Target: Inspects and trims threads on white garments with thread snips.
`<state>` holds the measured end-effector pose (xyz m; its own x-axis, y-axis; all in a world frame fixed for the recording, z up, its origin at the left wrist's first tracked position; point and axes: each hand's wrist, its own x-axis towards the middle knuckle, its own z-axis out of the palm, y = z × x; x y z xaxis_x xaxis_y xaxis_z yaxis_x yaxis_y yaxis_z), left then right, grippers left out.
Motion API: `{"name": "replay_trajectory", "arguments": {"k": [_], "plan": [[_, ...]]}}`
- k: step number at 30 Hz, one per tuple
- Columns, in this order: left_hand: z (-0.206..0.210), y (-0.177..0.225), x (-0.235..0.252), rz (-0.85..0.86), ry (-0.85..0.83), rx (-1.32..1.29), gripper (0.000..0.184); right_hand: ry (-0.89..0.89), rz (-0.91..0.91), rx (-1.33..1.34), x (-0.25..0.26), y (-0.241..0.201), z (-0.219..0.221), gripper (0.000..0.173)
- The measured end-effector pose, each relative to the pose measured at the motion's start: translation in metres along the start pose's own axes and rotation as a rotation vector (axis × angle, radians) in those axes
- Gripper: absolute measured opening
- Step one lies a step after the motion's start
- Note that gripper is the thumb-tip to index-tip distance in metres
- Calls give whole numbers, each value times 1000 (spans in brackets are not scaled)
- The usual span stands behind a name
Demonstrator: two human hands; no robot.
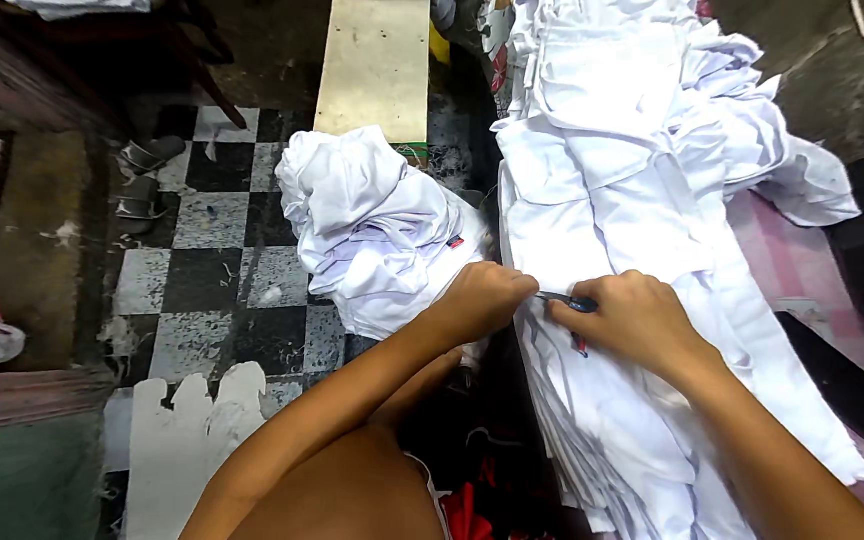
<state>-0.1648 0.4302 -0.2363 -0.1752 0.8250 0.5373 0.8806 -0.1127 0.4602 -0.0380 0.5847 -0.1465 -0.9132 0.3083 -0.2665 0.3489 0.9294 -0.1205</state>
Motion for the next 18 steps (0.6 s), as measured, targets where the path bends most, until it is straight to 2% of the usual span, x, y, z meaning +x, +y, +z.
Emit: {"name": "replay_trajectory", "arguments": {"k": [5,18], "plan": [[1,-1,0,25,45,23,10,3,-21,-24,2,-1,1,53],[10,-3,4,65,35,27,11,51,-97,-69,6,6,12,54]]}}
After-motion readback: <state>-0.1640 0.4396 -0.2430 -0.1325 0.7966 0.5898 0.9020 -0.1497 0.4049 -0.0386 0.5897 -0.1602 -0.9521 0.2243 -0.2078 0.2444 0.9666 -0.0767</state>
